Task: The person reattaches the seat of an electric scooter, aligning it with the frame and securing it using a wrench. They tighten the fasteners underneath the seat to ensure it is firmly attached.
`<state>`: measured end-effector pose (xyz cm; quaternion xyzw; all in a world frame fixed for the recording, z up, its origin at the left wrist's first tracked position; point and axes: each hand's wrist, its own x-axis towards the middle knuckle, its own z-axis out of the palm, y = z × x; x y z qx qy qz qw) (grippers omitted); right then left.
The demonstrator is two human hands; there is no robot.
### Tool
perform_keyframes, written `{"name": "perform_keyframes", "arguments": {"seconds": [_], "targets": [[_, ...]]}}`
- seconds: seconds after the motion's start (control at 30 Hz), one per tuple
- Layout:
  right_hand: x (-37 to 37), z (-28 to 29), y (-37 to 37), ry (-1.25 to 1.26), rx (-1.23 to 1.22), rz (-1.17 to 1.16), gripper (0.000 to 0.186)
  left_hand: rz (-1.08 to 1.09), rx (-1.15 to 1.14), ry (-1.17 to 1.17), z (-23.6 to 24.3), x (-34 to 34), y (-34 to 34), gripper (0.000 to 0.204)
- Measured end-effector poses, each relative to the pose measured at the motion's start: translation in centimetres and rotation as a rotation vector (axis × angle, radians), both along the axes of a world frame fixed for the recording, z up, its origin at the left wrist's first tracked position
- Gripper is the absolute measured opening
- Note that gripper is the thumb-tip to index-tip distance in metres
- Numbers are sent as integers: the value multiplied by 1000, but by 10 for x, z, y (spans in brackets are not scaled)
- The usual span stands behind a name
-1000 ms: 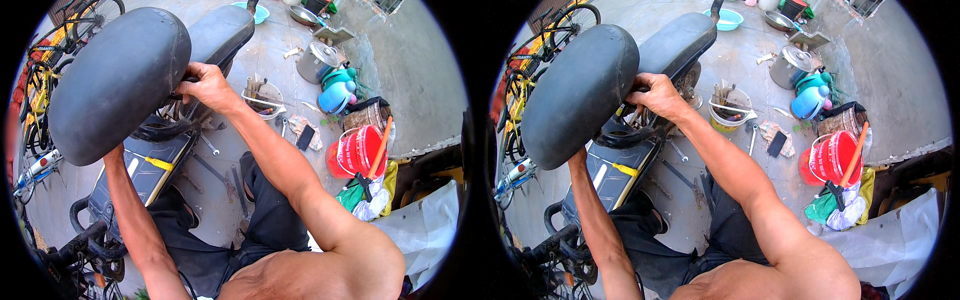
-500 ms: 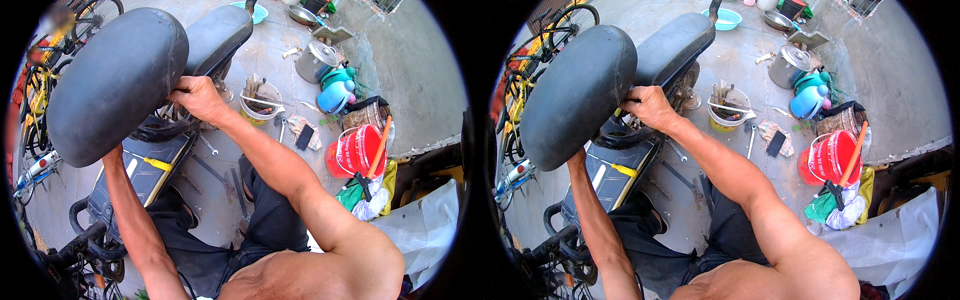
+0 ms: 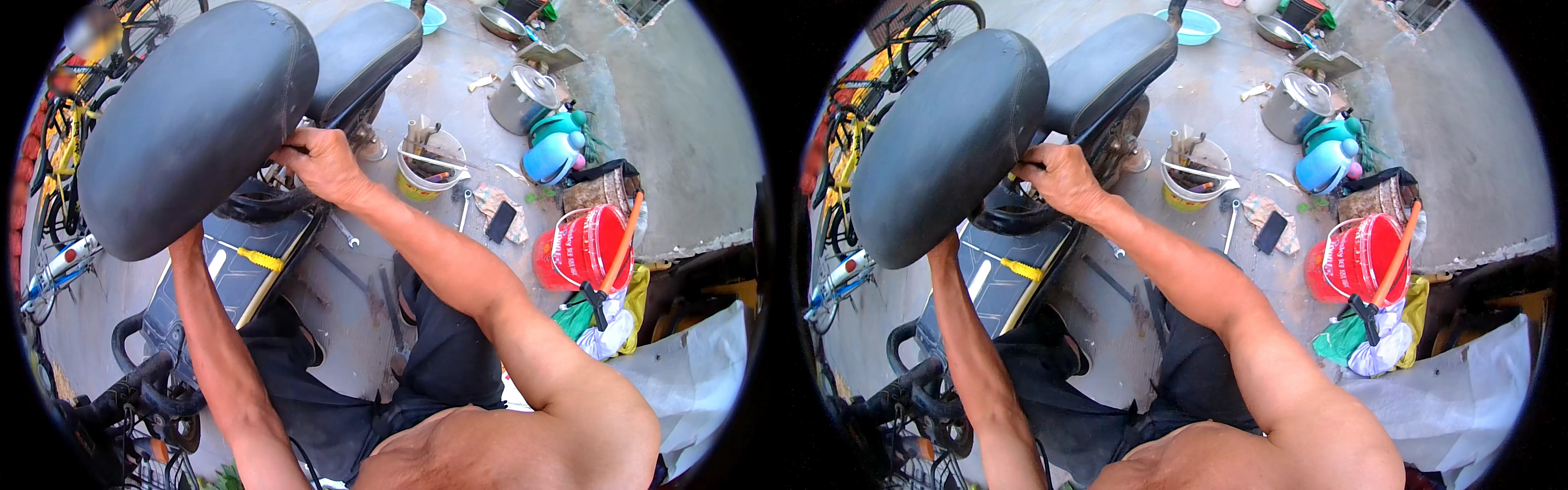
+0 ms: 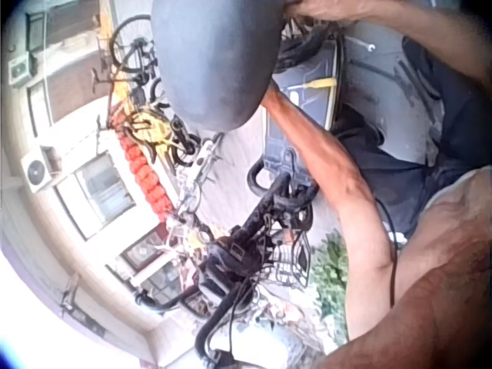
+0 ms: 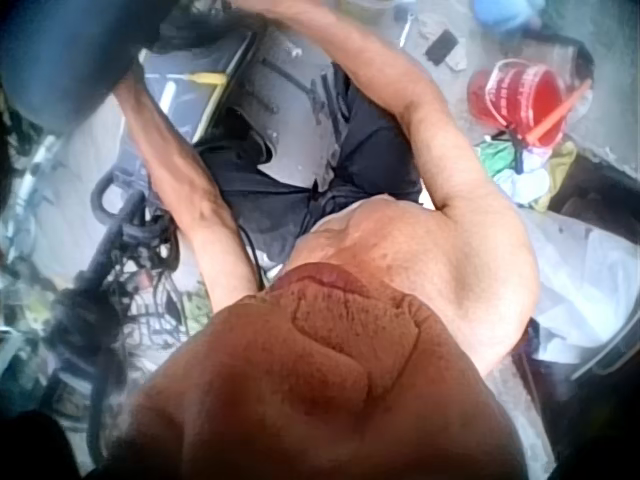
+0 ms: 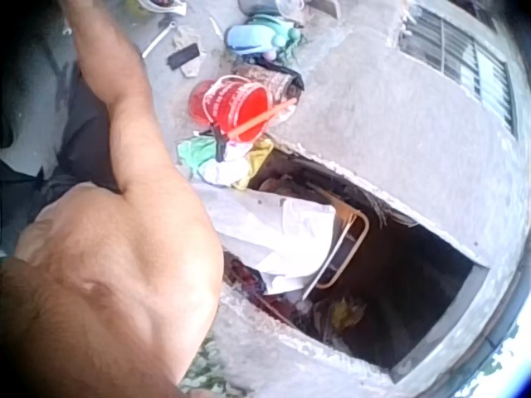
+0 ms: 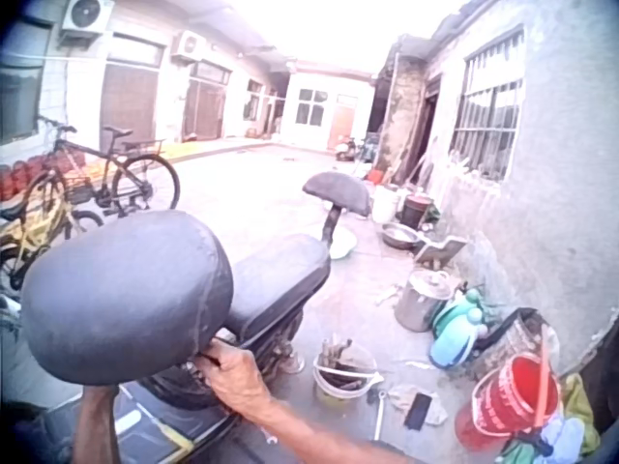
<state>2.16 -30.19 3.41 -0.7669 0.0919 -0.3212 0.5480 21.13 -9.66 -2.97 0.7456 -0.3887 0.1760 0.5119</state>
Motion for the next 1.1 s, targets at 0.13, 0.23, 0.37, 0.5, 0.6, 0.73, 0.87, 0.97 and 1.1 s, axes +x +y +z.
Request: {"name": "perform_keyframes", "arguments": {"seconds": [0.13,0.23,0.37,0.5,0.6,0.73,0.87,0.97,1.1], "targets": [[3,-6,-2,31,5,16,18,5,-4,-40,7,-1,-3,67],[-3,13,-5,5,-147,-24,19,-5,-16,-48,11,-3,0,66],[4,0,-3,30,7,67,19,-31,-55,-23,15,-7,-4,64],[5,-6,6,85,114,72,16,-68,-118,27,20,-9,-8,63],[8,-12,2,49,113,78,16,-105,-182,70,24,-11,-11,61],[6,-4,-1,23,10,49,14,-120,-218,95,29,-10,-13,60],[9,-12,0,48,31,57,16,-76,-156,47,24,-4,-13,61],[9,-15,6,82,150,104,20,-65,-39,-85,24,-3,-9,72],[11,-23,13,156,347,179,27,-53,-29,-43,26,-8,-10,72]]}}
